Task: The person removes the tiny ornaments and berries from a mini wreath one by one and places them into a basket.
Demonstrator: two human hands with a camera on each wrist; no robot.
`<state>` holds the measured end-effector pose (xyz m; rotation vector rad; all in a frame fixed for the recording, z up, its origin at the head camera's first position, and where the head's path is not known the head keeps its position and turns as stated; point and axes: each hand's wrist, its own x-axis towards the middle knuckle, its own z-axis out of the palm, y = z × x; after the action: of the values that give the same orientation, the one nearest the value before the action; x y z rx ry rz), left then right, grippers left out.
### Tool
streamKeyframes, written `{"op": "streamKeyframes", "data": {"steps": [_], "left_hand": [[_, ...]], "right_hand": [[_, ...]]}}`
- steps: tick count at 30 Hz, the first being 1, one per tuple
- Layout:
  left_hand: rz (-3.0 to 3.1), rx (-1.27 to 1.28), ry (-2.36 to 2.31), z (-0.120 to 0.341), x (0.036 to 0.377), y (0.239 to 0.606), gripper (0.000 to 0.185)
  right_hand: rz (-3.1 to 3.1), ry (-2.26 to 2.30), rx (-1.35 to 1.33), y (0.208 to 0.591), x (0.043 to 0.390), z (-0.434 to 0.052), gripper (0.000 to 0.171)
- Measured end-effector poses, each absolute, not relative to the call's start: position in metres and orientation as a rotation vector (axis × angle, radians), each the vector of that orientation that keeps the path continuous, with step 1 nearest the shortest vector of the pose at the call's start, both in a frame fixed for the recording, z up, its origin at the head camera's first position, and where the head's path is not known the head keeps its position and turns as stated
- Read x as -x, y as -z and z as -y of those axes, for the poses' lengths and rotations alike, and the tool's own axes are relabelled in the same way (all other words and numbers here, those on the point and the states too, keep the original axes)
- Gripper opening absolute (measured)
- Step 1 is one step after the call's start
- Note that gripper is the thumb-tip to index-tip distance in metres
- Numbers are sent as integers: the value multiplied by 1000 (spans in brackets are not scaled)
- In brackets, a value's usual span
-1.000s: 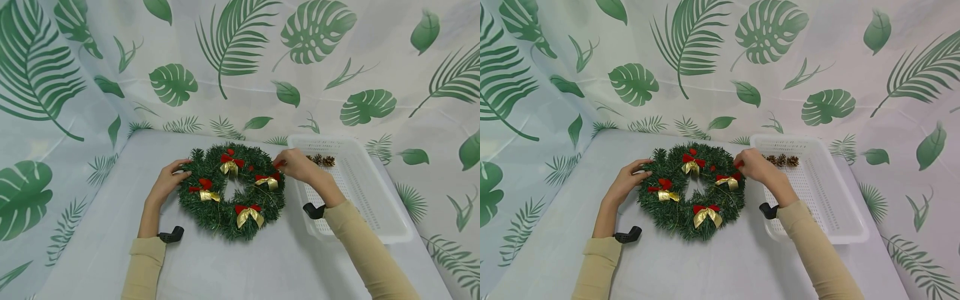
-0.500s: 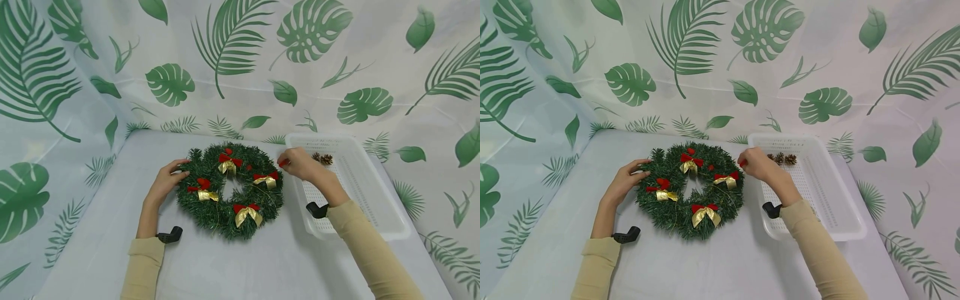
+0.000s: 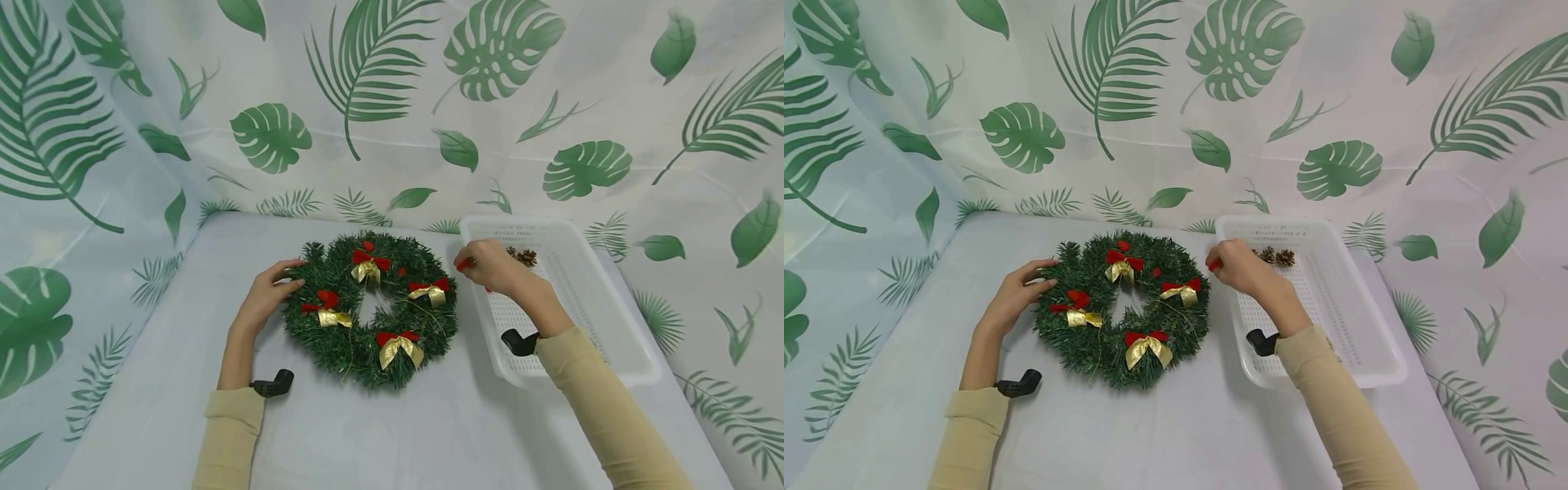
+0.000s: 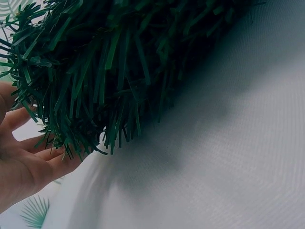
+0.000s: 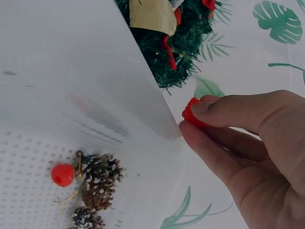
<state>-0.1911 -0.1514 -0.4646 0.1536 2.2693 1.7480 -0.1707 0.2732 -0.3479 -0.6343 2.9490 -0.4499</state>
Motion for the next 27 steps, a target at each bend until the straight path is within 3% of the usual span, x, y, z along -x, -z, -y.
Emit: {"op": "streamKeyframes", "data": {"steps": [27], "left_hand": [[-2264,-178,-1757,150,188,462,55]], "right_hand": [[-2994,483,688,348,165,-282,17]]}}
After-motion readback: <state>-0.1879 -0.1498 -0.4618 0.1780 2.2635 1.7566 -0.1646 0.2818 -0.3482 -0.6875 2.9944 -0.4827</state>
